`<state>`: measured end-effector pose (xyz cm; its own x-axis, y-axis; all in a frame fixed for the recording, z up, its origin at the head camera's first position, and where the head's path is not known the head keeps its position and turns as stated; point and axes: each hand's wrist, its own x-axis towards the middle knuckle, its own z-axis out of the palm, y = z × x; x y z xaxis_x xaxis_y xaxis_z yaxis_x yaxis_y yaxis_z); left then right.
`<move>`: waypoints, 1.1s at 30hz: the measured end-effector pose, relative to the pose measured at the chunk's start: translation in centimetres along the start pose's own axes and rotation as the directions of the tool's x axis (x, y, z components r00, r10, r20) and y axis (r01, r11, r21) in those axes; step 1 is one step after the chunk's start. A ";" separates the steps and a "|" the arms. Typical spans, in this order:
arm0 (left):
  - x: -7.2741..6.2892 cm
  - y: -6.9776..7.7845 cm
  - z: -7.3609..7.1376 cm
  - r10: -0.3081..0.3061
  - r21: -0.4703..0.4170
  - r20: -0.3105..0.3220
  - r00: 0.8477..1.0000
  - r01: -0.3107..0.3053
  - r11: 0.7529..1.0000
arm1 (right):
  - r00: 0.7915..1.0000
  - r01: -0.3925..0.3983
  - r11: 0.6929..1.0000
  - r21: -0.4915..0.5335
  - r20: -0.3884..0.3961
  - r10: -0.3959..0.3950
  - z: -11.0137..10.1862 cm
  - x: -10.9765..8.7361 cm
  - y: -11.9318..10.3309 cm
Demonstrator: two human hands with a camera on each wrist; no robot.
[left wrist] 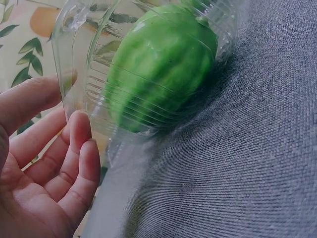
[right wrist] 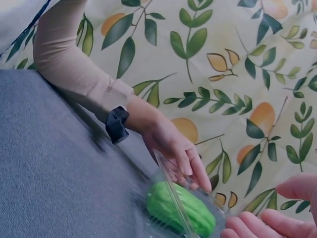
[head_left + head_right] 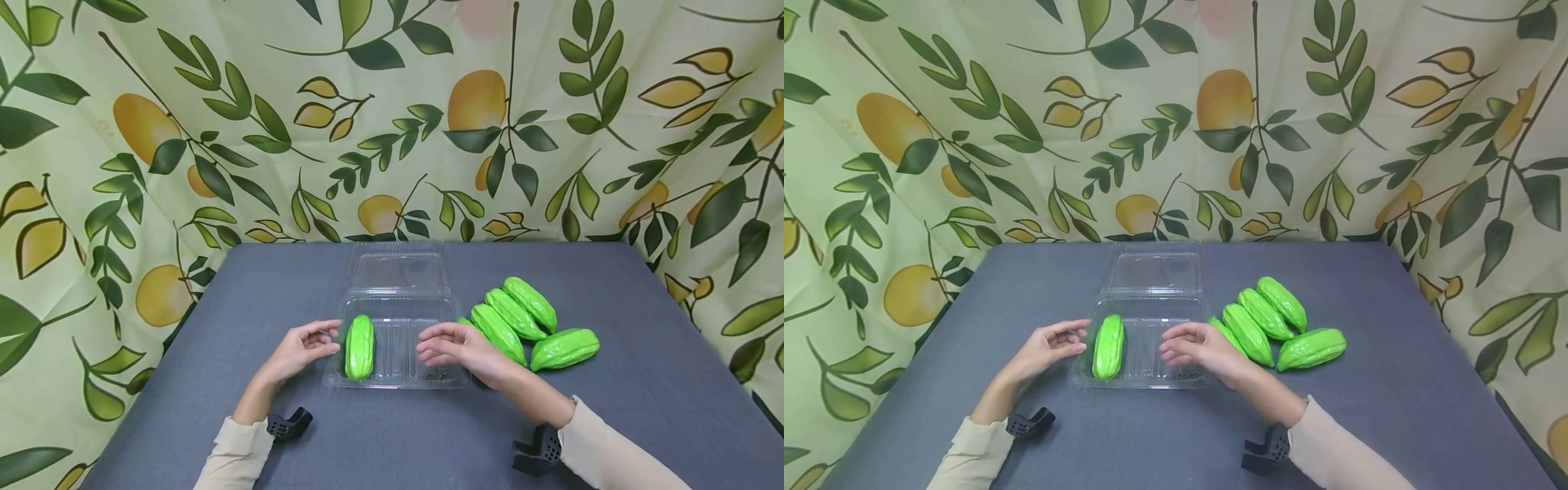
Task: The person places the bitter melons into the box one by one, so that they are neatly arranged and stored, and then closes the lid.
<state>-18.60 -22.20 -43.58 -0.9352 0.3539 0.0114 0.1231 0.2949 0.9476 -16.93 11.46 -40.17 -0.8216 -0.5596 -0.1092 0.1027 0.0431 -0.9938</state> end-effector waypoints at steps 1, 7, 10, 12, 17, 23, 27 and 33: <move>0.0 0.1 0.0 -0.003 -0.004 0.002 1.000 0.003 1.000 | 1.000 0.006 1.000 0.006 0.002 -0.006 -0.2 -0.2 0.0; 0.1 0.1 0.1 -0.004 -0.010 0.004 1.000 0.004 1.000 | 0.999 0.035 0.999 0.006 0.022 -0.035 -1.3 -1.1 -0.3; 0.1 0.1 0.1 0.000 -0.011 0.008 1.000 0.000 1.000 | 0.999 0.025 1.000 -0.001 0.020 -0.025 -2.0 -1.6 -0.4; 0.0 0.0 0.1 0.007 -0.019 0.016 1.000 -0.007 1.000 | 1.000 0.021 1.000 -0.014 0.018 -0.021 -2.5 -1.9 -0.4; -0.1 -0.1 0.0 0.044 -0.049 0.053 0.998 -0.041 0.998 | 0.999 0.044 0.998 -0.041 0.006 -0.044 -4.0 -2.7 -0.3; -0.1 0.1 -0.1 0.068 -0.053 0.063 0.996 -0.064 0.996 | 0.998 0.069 0.994 -0.088 0.014 -0.068 -5.7 -3.8 -0.4; -0.1 0.2 -0.1 0.061 -0.058 0.061 0.996 -0.057 0.997 | 0.998 0.056 0.983 -0.173 0.021 -0.053 -6.9 -4.7 -0.7; -0.2 0.0 0.0 0.054 -0.057 0.063 0.997 -0.050 0.997 | 0.997 0.069 0.963 -0.260 0.047 -0.059 -8.9 -5.8 -1.2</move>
<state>-18.38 -22.30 -43.57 -0.9045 0.4245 0.0421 0.1506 0.2254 0.9626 -17.30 21.97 -38.54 -0.7988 -0.5996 -0.0496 -0.1033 0.2180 -0.9705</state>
